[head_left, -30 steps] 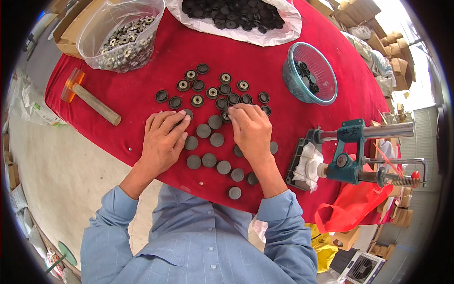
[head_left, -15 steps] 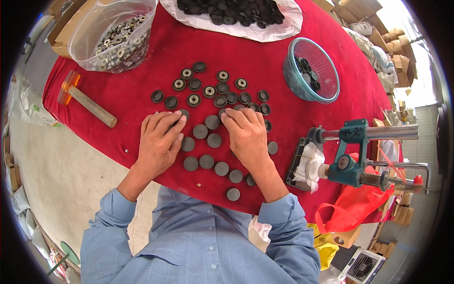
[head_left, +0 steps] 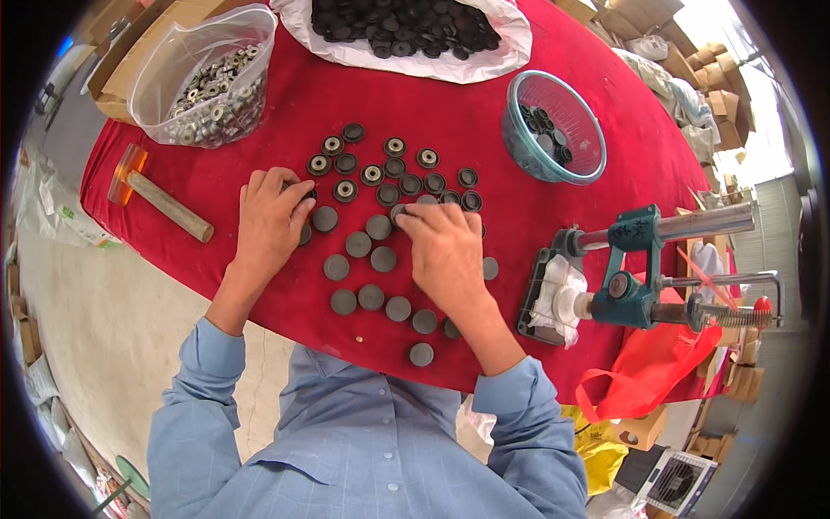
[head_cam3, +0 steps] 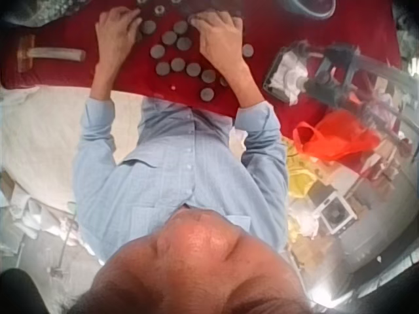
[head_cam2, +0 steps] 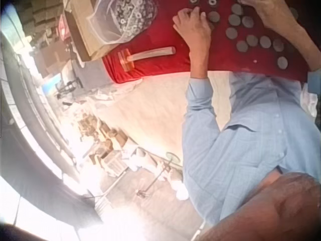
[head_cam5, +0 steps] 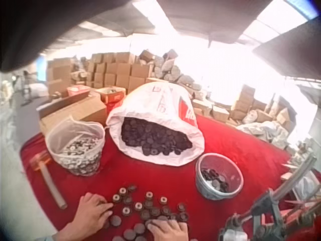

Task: The person assembles small circular magnets with metal rings by hand on a red table. They pick up the components, fit them together, and occasionally use a rubber mallet to tap the assembled units. The person also organizes the finished items into neat rows on the table.

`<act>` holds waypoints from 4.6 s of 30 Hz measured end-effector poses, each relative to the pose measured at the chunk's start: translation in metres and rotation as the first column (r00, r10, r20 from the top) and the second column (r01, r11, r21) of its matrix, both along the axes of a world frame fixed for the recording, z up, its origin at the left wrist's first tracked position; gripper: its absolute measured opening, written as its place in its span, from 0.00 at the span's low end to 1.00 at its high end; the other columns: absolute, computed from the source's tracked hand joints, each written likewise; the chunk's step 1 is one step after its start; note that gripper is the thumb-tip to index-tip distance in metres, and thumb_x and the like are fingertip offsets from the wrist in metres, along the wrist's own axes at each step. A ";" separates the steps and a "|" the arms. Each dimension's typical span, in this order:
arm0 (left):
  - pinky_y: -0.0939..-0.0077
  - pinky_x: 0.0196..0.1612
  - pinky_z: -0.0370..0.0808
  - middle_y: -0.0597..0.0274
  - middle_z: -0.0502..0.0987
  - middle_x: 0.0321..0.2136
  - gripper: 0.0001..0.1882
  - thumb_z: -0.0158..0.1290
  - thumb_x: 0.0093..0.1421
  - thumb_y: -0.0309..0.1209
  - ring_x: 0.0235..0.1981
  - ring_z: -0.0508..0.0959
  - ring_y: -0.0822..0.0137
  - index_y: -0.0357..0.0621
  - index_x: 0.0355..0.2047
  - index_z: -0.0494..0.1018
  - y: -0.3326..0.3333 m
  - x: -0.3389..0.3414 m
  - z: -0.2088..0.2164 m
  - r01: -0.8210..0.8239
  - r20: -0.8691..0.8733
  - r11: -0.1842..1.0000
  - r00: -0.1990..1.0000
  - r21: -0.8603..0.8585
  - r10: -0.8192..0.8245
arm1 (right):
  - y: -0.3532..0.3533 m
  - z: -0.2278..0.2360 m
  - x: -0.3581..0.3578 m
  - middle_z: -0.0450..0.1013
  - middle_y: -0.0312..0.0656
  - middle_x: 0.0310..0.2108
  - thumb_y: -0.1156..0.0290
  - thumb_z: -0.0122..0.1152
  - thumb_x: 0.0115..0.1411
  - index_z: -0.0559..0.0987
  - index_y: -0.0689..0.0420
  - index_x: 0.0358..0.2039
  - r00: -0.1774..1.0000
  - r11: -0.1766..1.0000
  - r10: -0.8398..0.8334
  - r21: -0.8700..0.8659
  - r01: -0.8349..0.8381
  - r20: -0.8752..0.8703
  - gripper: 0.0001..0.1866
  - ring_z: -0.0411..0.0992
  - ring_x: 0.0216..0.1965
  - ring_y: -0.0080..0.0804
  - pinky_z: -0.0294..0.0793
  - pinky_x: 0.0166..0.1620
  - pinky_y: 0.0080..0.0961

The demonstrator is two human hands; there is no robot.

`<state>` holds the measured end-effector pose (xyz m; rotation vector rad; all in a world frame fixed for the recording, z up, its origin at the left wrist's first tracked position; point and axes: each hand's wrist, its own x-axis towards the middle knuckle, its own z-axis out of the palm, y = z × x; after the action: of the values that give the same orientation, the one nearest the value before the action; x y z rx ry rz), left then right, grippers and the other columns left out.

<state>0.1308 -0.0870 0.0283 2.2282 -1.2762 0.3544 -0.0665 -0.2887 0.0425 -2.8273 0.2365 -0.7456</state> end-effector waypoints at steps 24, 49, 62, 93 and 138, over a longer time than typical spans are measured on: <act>0.56 0.46 0.76 0.56 0.78 0.37 0.15 0.68 0.59 0.31 0.42 0.78 0.52 0.39 0.44 0.83 -0.010 0.020 0.011 -0.069 -0.225 0.994 0.973 -0.085 0.049 | -0.023 0.016 0.066 0.79 0.47 0.33 0.77 0.74 0.55 0.83 0.59 0.41 1.000 0.854 -0.010 0.520 0.020 -0.021 0.12 0.81 0.32 0.44 0.80 0.38 0.39; 0.56 0.52 0.75 0.57 0.76 0.45 0.17 0.67 0.58 0.26 0.48 0.77 0.53 0.43 0.49 0.84 -0.052 0.031 0.006 0.197 -0.149 0.979 0.968 -0.047 -0.202 | -0.014 -0.009 0.079 0.77 0.42 0.44 0.82 0.65 0.57 0.85 0.60 0.47 0.990 0.989 0.141 0.040 -0.142 0.025 0.16 0.78 0.44 0.42 0.81 0.47 0.39; 0.53 0.49 0.75 0.56 0.77 0.43 0.16 0.67 0.55 0.23 0.46 0.77 0.50 0.41 0.44 0.78 -0.061 0.037 0.003 0.234 -0.158 0.969 0.957 -0.072 -0.243 | 0.005 -0.002 0.061 0.77 0.44 0.47 0.80 0.63 0.55 0.83 0.66 0.50 0.984 0.955 0.146 -0.246 -0.166 -0.098 0.20 0.75 0.48 0.42 0.77 0.52 0.39; 0.56 0.58 0.77 0.55 0.83 0.54 0.18 0.63 0.65 0.33 0.56 0.82 0.53 0.41 0.54 0.82 -0.023 -0.025 0.003 0.175 0.015 0.982 0.984 0.066 -0.176 | -0.037 -0.002 0.057 0.79 0.46 0.41 0.62 0.79 0.55 0.86 0.57 0.44 0.957 0.974 -0.196 0.074 0.216 -0.214 0.19 0.80 0.44 0.49 0.78 0.47 0.46; 0.56 0.51 0.76 0.56 0.81 0.42 0.17 0.67 0.58 0.29 0.46 0.79 0.53 0.41 0.48 0.84 -0.096 0.073 -0.002 0.110 -0.135 0.994 0.985 0.013 -0.107 | -0.023 0.001 0.082 0.77 0.46 0.40 0.65 0.71 0.62 0.80 0.58 0.43 0.985 0.984 -0.169 0.056 0.170 -0.035 0.14 0.80 0.42 0.45 0.79 0.45 0.41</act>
<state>0.2042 -0.1827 0.0259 2.1495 -1.3274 0.1482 0.0153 -0.3113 0.0439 -2.7898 0.5009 -0.7172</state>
